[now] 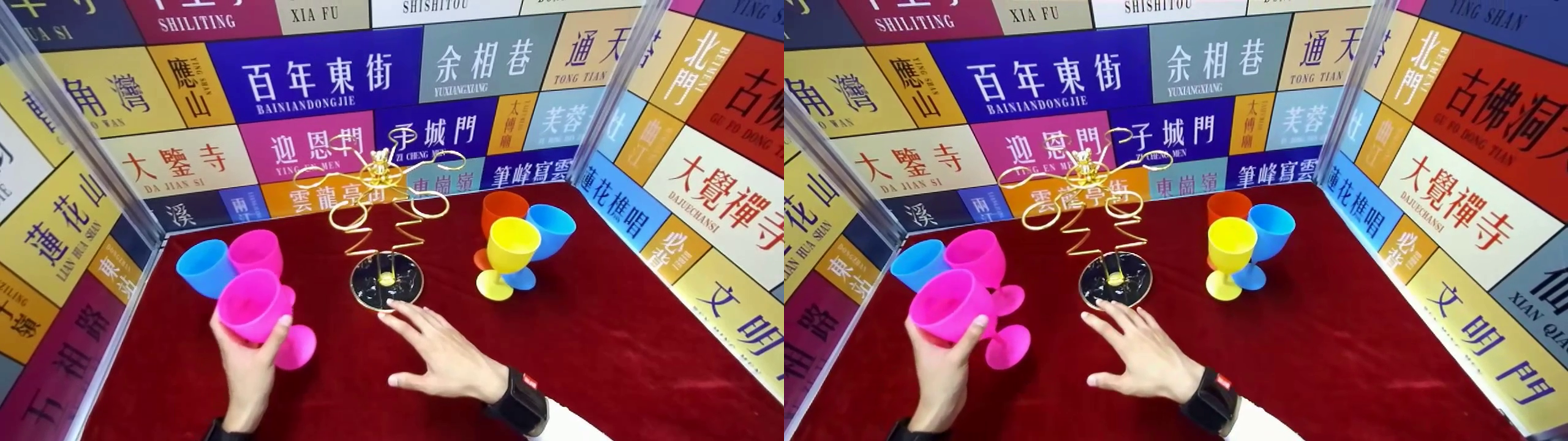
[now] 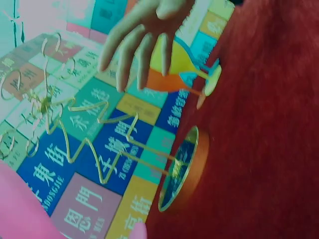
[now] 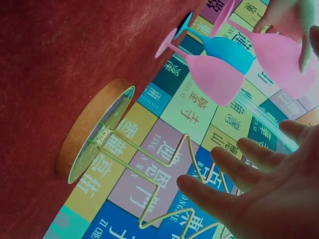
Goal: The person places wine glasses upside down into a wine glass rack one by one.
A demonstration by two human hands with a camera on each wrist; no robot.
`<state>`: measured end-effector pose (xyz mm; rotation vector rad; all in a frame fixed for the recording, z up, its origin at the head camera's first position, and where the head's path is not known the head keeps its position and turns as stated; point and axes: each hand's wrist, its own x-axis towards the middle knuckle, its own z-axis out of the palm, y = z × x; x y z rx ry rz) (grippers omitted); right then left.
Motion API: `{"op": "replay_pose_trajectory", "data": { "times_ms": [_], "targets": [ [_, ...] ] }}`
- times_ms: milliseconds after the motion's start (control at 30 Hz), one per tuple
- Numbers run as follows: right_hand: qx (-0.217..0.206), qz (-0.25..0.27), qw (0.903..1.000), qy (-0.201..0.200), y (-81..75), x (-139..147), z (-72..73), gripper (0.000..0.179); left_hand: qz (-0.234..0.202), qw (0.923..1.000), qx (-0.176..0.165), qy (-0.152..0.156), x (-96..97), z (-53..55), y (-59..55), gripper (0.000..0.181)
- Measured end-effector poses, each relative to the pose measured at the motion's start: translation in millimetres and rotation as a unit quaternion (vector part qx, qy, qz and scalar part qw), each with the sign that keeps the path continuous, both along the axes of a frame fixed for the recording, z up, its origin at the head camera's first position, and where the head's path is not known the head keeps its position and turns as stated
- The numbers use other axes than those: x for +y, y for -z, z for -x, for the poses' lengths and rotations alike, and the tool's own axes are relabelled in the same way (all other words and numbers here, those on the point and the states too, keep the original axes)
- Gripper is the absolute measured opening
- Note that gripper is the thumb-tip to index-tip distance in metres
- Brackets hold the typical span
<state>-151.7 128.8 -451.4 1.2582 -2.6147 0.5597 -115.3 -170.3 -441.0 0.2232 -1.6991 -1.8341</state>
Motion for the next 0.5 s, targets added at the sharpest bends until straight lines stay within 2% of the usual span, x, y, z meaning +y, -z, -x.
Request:
{"op": "replay_pose_trajectory", "data": {
  "times_ms": [200, 500],
  "targets": [
    [0.007, 0.015, 0.9999, 0.000, -2.7, 2, 1.4, 0.087, 0.008, 0.9990, -0.027, 0.036, 10.4, 0.1, -9.8, 0.091],
    [0.023, 0.024, 0.9994, 0.004, -3.1, 3, 2.3, 0.086, -0.006, 0.9968, -0.015, 0.078, 29.6, 2.9, -20.1, 0.083]
  ]
}}
